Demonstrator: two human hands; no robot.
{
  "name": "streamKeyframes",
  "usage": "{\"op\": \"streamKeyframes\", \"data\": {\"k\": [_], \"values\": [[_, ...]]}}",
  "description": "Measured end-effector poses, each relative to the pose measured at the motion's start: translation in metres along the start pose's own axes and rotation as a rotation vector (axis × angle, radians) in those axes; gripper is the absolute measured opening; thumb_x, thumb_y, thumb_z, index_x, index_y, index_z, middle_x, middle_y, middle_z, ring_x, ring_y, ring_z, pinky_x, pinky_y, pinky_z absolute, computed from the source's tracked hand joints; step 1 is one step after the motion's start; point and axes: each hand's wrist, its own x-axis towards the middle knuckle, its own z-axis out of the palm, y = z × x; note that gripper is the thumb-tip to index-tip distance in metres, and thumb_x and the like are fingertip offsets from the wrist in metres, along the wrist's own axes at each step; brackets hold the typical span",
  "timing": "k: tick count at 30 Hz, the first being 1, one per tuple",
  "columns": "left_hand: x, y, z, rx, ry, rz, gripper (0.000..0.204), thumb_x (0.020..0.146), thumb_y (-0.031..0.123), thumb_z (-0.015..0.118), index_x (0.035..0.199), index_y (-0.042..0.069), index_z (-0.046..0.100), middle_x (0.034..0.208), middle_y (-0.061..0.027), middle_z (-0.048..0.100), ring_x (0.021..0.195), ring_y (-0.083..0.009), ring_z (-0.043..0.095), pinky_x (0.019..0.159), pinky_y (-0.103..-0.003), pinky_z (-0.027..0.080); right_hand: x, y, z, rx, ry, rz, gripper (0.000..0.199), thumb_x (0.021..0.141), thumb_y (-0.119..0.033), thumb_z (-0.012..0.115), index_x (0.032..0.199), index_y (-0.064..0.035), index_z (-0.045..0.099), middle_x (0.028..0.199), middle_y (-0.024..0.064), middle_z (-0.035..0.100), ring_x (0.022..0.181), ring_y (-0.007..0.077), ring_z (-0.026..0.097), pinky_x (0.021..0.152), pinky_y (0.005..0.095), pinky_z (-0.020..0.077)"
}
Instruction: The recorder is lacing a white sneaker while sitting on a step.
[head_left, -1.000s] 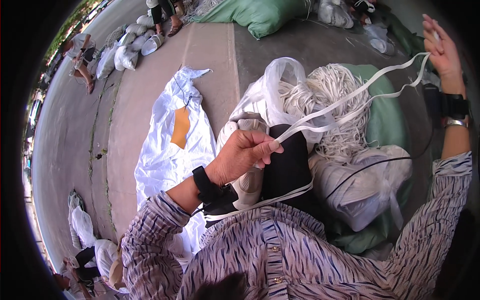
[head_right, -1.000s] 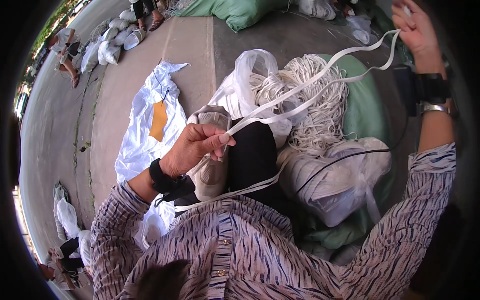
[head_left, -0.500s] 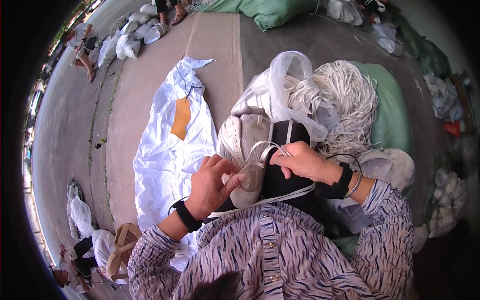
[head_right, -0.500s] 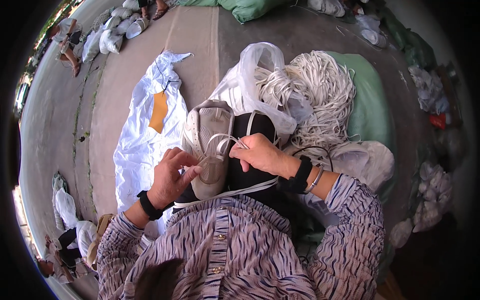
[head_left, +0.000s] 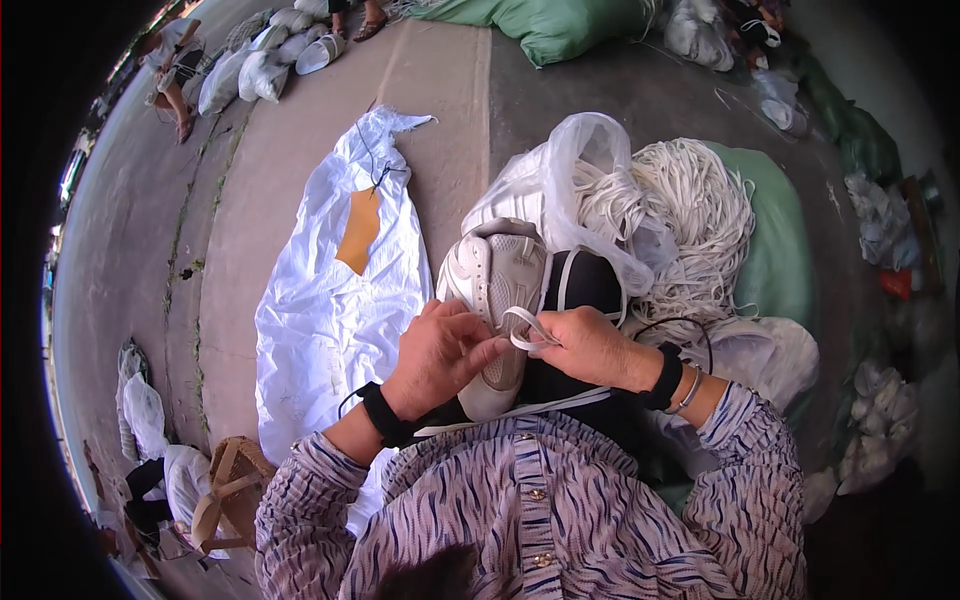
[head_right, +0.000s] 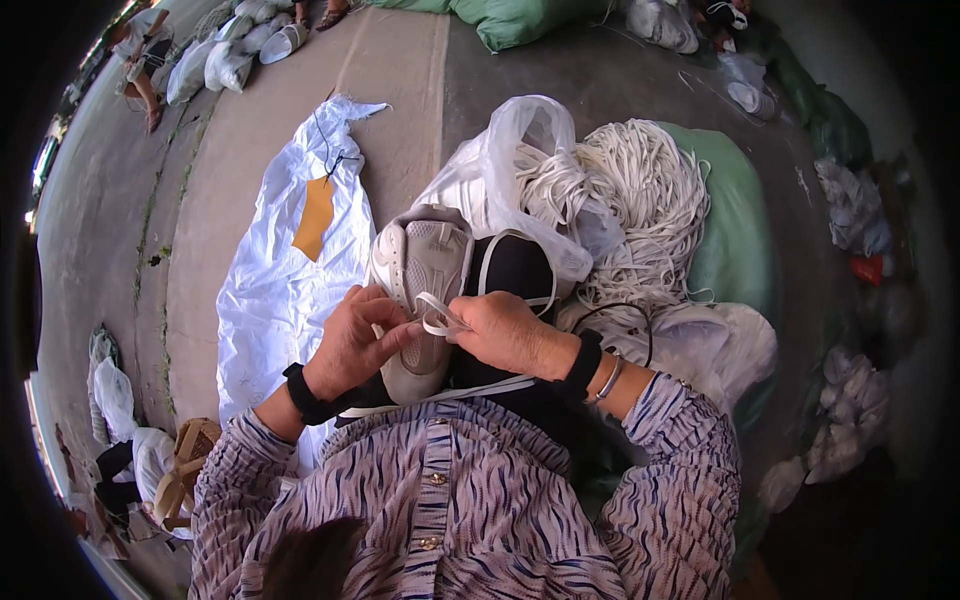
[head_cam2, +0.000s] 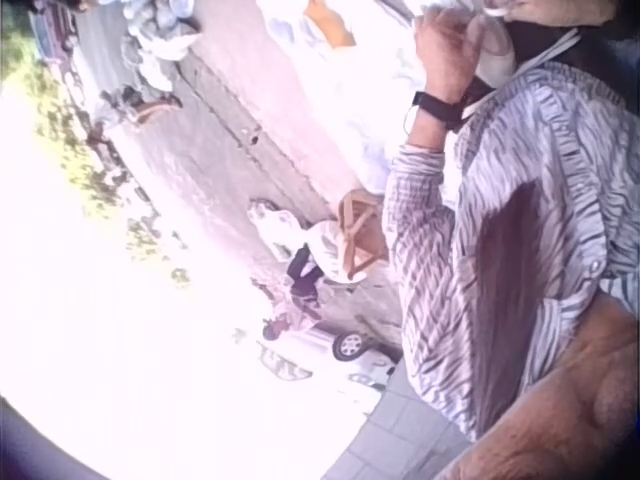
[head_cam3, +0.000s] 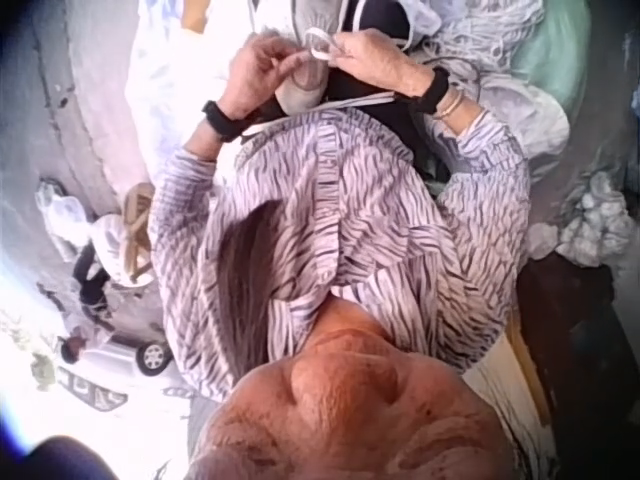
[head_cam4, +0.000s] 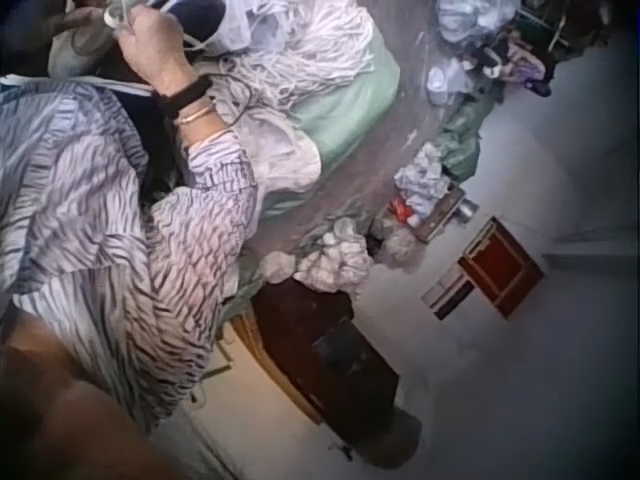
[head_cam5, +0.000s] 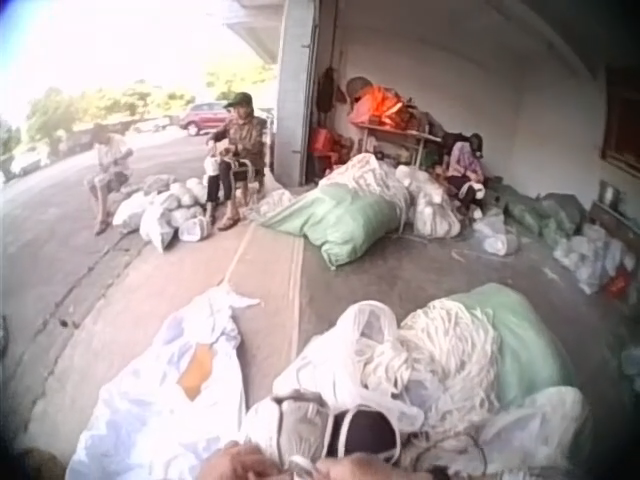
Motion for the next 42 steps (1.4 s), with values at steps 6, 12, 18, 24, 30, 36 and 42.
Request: {"op": "streamKeyframes", "data": {"k": [6,12,18,24,30,36,42], "values": [[0.003,-0.001,-0.007,0.002,-0.008,0.032,0.020,0.075,0.031,0.072,0.074,0.012,0.065,0.072,-0.0042,0.054,0.075,-0.0246,0.051,0.067,-0.035,0.042,0.002,-0.002,-0.009,0.002,-0.048,0.045,0.023,0.078,-0.021,0.067,0.078,0.0010,0.060,0.068,0.0195,0.060,0.068,0.0348,0.062,0.060,0.0384,0.0471],[-0.001,0.005,-0.006,0.207,0.003,0.073,0.021,0.070,0.028,0.074,0.071,0.011,0.063,0.076,-0.0034,0.053,0.080,-0.0270,0.052,0.065,-0.036,0.046,-0.002,0.004,0.001,-0.168,-0.062,0.000,0.022,0.079,-0.022,0.067,0.082,-0.0003,0.064,0.062,0.0157,0.060,0.058,0.0274,0.062,0.056,0.0332,0.0463],[-0.016,0.006,0.003,0.192,0.080,0.021,0.044,0.064,0.028,0.079,0.097,0.012,0.056,0.093,-0.0079,0.052,0.090,-0.0305,0.051,0.069,-0.040,0.048,0.000,-0.005,-0.048,0.374,-0.290,0.187,0.015,0.079,-0.016,0.068,0.081,-0.0009,0.064,0.064,-0.0017,0.057,0.055,0.0046,0.051,0.051,0.0205,0.0393],[-0.029,0.004,0.011,0.116,0.147,-0.013,0.062,0.061,0.030,0.081,0.109,0.010,0.048,0.101,-0.0116,0.048,0.096,-0.0328,0.049,0.078,-0.041,0.046,0.020,-0.007,-0.071,0.830,-0.161,0.465,0.034,0.088,-0.031,0.060,0.065,-0.0070,0.054,0.055,-0.0017,0.049,0.040,0.0024,0.036,0.036,0.0172,0.0273],[-0.033,-0.001,0.020,0.177,0.157,0.029,0.065,0.058,0.026,0.083,0.109,0.008,0.047,0.100,-0.0104,0.050,0.096,-0.0300,0.049,0.082,-0.040,0.041,0.060,-0.009,-0.097,1.337,0.444,0.114,0.034,0.088,-0.026,0.059,0.061,-0.0083,0.049,0.050,-0.0025,0.042,0.037,0.0041,0.030,0.035,0.0192,0.0232],[-0.029,0.002,0.006,0.184,0.132,0.049,0.062,0.062,0.029,0.081,0.110,0.008,0.047,0.101,-0.0096,0.051,0.095,-0.0303,0.049,0.084,-0.040,0.040,0.039,-0.029,-0.098,0.784,0.235,0.025,0.034,0.087,-0.025,0.061,0.060,-0.0067,0.053,0.053,-0.0042,0.046,0.044,0.0029,0.039,0.039,0.0184,0.0292],[0.018,0.014,-0.023,-0.110,0.122,0.118,0.019,0.078,0.004,0.066,0.097,0.003,0.064,0.084,-0.0112,0.060,0.072,-0.0199,0.062,0.063,-0.029,0.049,-0.002,-0.073,-0.114,0.161,0.092,-0.243,0.011,0.078,-0.009,0.068,0.077,-0.0004,0.060,0.066,-0.0001,0.054,0.061,0.0093,0.047,0.055,0.0239,0.0376]]}}
